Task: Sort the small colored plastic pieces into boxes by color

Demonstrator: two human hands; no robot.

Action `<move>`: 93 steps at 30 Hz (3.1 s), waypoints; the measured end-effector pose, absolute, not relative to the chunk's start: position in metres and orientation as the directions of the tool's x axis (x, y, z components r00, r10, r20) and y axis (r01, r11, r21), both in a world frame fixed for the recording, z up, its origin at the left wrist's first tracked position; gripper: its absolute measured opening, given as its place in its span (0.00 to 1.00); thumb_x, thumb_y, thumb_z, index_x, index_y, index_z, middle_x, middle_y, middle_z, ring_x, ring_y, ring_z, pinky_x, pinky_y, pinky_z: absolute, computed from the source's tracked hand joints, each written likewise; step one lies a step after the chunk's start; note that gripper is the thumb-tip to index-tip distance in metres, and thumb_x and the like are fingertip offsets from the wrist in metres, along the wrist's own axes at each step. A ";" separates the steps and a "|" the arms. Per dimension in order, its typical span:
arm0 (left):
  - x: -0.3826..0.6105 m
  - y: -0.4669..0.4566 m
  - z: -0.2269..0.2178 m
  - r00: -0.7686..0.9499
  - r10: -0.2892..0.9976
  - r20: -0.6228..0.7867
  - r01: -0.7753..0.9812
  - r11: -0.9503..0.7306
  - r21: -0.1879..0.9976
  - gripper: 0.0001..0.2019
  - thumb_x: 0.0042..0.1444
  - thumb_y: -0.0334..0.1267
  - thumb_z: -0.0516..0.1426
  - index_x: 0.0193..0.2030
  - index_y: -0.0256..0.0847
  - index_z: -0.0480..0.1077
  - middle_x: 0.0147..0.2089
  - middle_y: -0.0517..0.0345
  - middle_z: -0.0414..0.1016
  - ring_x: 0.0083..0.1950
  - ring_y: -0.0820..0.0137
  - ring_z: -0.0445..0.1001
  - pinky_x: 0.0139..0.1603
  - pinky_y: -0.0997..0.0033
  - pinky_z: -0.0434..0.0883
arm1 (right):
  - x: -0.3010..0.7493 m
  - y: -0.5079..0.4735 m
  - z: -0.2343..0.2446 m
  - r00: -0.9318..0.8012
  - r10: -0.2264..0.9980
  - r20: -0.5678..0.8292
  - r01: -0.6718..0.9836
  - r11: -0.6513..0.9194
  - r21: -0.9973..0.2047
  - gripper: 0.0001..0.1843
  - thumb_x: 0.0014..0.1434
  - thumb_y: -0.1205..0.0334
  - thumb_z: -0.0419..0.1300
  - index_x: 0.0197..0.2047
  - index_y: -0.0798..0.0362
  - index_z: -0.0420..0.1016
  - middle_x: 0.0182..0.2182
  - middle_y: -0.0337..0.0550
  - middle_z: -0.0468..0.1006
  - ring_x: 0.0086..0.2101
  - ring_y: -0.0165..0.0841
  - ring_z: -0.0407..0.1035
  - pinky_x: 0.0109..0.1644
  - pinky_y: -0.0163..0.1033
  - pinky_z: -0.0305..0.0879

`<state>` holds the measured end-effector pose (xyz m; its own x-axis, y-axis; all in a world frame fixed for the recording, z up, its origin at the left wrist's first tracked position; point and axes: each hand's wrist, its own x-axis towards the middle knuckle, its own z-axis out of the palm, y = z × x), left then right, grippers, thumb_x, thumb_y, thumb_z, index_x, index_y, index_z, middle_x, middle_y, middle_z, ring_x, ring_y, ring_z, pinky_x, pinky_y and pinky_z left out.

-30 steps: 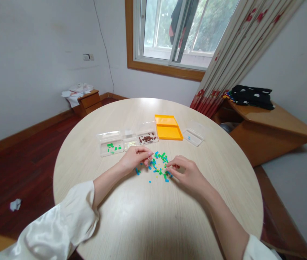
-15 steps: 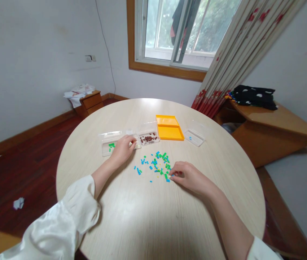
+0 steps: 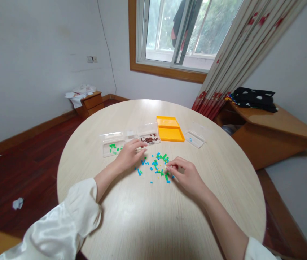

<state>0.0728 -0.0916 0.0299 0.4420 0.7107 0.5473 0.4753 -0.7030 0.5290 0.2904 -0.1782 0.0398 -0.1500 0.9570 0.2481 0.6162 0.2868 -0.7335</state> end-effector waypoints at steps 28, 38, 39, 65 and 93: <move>0.058 -0.072 0.025 0.265 0.850 0.456 0.775 -0.469 0.424 0.08 0.56 0.31 0.52 0.36 0.37 0.72 0.38 0.50 0.75 0.40 0.64 0.72 0.43 0.66 0.68 | 0.279 -0.175 0.025 0.012 0.981 0.192 0.409 0.170 -0.897 0.16 0.55 0.51 0.57 0.34 0.54 0.79 0.30 0.45 0.76 0.31 0.34 0.67 0.35 0.39 0.61; 0.059 -0.076 0.031 0.246 0.913 0.325 0.844 -0.367 0.392 0.12 0.56 0.34 0.52 0.45 0.37 0.72 0.43 0.50 0.75 0.46 0.61 0.72 0.47 0.64 0.66 | 0.283 -0.173 0.024 0.088 0.968 0.233 0.403 0.179 -0.897 0.15 0.55 0.52 0.57 0.34 0.54 0.79 0.32 0.47 0.78 0.35 0.36 0.69 0.37 0.40 0.62; 0.059 -0.076 0.032 0.252 0.918 0.305 0.849 -0.361 0.386 0.11 0.57 0.35 0.52 0.42 0.37 0.73 0.42 0.50 0.76 0.45 0.61 0.72 0.46 0.65 0.67 | 0.283 -0.173 0.024 0.090 0.967 0.238 0.401 0.183 -0.898 0.15 0.55 0.52 0.57 0.34 0.54 0.79 0.32 0.47 0.78 0.35 0.36 0.69 0.37 0.40 0.62; 0.025 -0.052 0.028 0.097 0.951 0.293 0.928 -0.192 0.318 0.12 0.56 0.36 0.48 0.35 0.39 0.73 0.39 0.49 0.75 0.43 0.61 0.72 0.40 0.66 0.67 | 0.280 -0.175 0.028 0.090 0.951 0.296 0.450 0.227 -0.864 0.16 0.56 0.51 0.56 0.32 0.53 0.79 0.30 0.45 0.77 0.32 0.35 0.68 0.35 0.40 0.62; 0.028 -0.056 0.024 0.337 0.886 0.319 0.855 -0.430 0.290 0.40 0.40 0.51 0.65 0.61 0.49 0.57 0.62 0.46 0.58 0.58 0.51 0.57 0.54 0.52 0.55 | 0.281 -0.175 0.029 0.110 0.940 0.323 0.467 0.238 -0.852 0.15 0.55 0.52 0.56 0.30 0.53 0.78 0.29 0.45 0.77 0.31 0.34 0.68 0.33 0.39 0.61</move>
